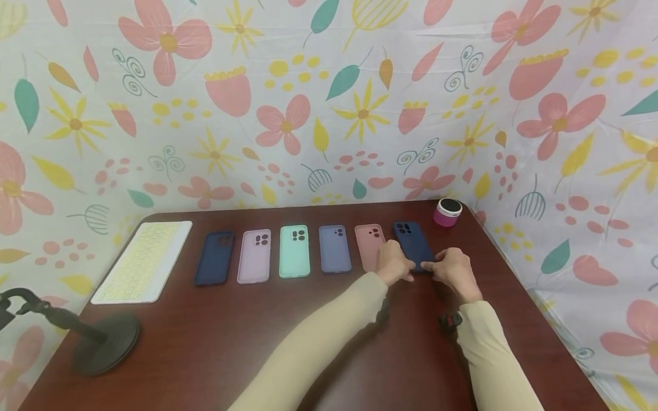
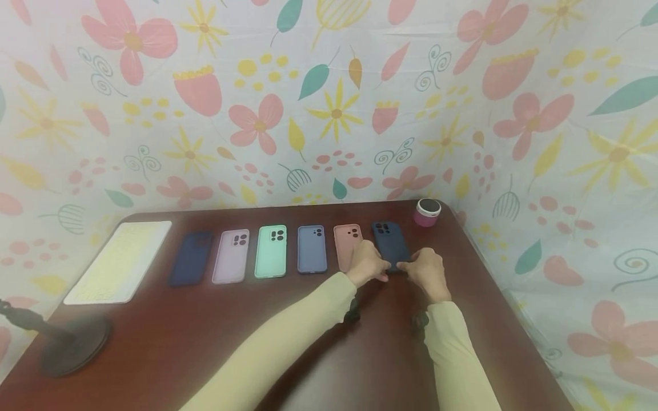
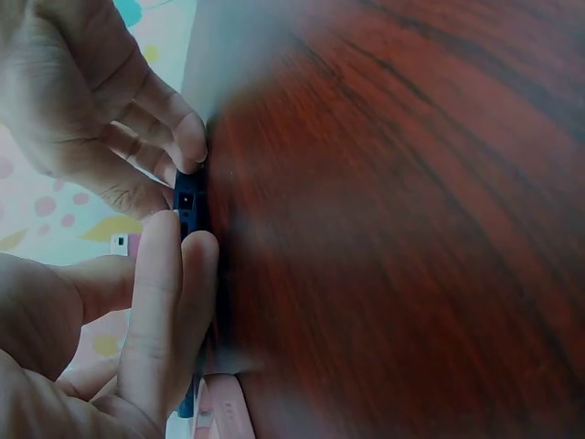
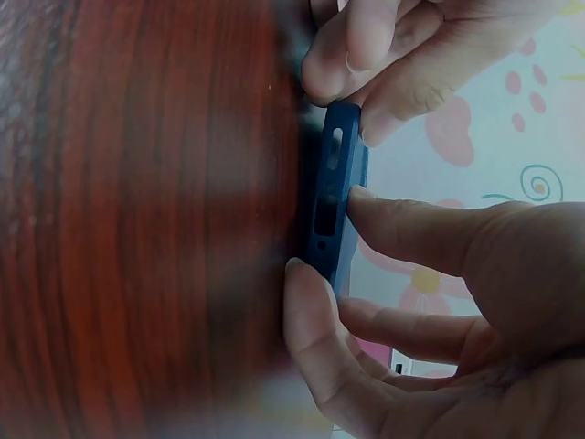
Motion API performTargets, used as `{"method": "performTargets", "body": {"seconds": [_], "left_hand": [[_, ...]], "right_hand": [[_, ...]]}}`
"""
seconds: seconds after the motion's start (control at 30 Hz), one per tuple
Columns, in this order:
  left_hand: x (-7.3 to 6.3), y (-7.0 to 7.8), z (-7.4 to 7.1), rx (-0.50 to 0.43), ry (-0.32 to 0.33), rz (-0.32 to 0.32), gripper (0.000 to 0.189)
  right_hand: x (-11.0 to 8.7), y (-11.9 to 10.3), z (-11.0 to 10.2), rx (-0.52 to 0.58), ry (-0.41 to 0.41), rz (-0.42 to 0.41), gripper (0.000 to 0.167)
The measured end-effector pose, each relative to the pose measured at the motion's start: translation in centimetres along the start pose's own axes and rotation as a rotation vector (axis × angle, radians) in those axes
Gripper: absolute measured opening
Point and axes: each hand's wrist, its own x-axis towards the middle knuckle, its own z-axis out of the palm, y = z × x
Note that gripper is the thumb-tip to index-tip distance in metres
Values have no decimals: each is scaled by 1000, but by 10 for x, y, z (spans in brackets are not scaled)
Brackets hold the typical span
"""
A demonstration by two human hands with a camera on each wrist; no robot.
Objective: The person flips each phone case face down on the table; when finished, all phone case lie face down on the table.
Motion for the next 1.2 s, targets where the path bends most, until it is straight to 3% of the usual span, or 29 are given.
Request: {"method": "performTargets", "body": {"seconds": [0.27, 0.47, 0.6, 0.73, 0.87, 1.0, 1.1, 1.2], "left_hand": [[10, -4, 10, 122, 36, 0, 19], [9, -8, 8, 76, 4, 30, 16], [-4, -6, -16, -65, -65, 80, 14], [-35, 3, -57, -196, -89, 85, 21], [-55, 2, -88, -173, -75, 86, 28], [-55, -13, -105, -105, -40, 100, 31], [-45, -29, -110, -29, -39, 120, 30], [-36, -45, -108, 32, -63, 127, 8]], "right_hand": [[9, 8, 6, 4, 29, -4, 60], [31, 30, 16, 6, 54, 15, 66], [31, 33, 16, -26, 109, 13, 70], [14, 19, 17, -47, 182, 9, 70], [-8, -4, 21, -8, 180, -67, 61], [-22, -22, 28, 50, 132, -179, 52], [-23, -32, 35, 89, 96, -211, 48], [-23, -39, 42, 121, 68, -204, 44]]}}
